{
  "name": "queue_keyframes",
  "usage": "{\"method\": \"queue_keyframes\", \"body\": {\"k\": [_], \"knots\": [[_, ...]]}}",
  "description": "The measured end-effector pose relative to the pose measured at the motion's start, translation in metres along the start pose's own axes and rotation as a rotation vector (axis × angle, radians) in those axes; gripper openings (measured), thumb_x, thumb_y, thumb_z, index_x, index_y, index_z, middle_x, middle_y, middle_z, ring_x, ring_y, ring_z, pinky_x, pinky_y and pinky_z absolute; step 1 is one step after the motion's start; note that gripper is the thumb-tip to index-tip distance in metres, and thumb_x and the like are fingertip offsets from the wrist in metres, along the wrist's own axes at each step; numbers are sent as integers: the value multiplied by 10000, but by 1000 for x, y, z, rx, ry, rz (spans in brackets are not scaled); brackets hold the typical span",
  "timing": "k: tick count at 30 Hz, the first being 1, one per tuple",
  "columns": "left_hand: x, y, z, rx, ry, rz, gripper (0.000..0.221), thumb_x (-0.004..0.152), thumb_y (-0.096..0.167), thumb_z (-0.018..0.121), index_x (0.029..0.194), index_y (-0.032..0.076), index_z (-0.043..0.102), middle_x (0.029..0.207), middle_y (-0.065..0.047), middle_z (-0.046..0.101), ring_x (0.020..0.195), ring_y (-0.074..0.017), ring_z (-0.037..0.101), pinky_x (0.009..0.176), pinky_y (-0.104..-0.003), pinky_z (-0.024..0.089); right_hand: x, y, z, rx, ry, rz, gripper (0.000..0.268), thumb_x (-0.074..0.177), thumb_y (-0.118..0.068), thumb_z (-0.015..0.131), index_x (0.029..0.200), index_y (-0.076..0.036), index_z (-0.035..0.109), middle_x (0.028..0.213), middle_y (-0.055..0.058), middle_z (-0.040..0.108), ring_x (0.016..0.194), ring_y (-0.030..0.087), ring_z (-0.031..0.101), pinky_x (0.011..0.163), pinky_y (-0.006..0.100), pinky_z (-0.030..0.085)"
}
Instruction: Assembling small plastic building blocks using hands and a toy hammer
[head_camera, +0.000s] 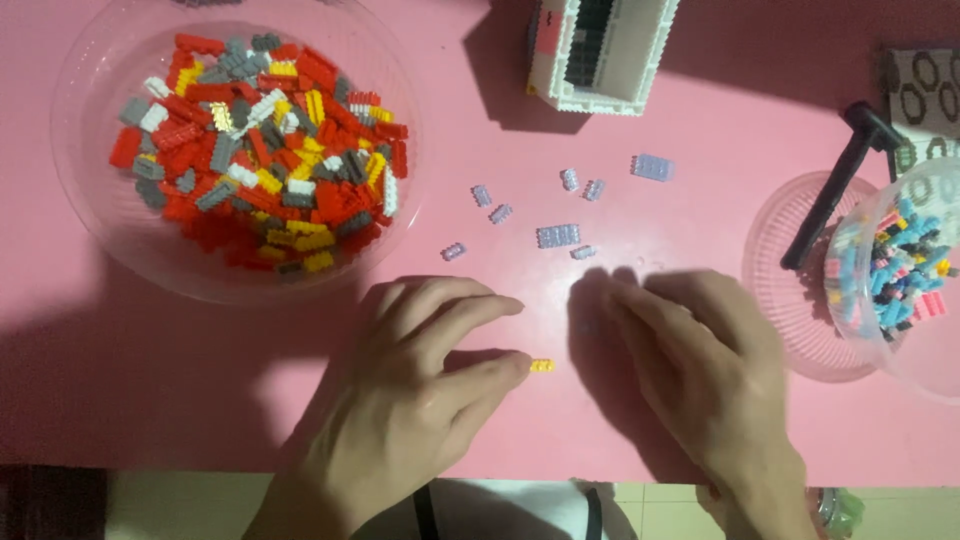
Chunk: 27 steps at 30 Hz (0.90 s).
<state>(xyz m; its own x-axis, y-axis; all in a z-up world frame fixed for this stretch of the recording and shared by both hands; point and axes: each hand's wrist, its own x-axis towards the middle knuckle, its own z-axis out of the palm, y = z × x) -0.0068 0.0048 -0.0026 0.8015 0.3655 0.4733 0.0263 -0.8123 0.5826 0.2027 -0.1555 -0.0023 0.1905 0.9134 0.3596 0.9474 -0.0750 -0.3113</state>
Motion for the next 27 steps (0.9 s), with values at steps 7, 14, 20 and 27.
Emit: {"method": "queue_keyframes", "body": {"k": [7,14,20,27], "knots": [[-2,-3,2,-63,-56,-29,70,924,140,841,870,168,808,1214,-39,712,1136,-291,629,897,-424,482,-44,-44,8,112,-19,32,268,859,-182,888,1109,-130,806,1004,54,667,826,143,720,725,286,575],[-3,-6,6,-108,-50,17,119,907,33,851,917,142,805,1248,-50,669,1139,-301,630,933,-444,509,-44,-46,1,360,-64,229,275,894,-164,769,1144,-58,813,975,37,632,913,152,684,873,252,574],[-3,-5,4,-108,-69,-6,101,908,71,856,946,153,810,1244,-49,668,1131,-290,626,941,-434,520,-38,-55,6,400,-22,296,192,919,-131,735,1072,-66,832,948,35,633,895,160,664,868,242,554],[-1,-6,5,-129,-38,3,104,940,35,850,980,113,795,1239,-45,676,1122,-294,646,964,-429,538,-34,-56,15,336,33,281,197,913,-142,759,1090,-80,820,917,31,652,819,145,634,864,271,504]]}}
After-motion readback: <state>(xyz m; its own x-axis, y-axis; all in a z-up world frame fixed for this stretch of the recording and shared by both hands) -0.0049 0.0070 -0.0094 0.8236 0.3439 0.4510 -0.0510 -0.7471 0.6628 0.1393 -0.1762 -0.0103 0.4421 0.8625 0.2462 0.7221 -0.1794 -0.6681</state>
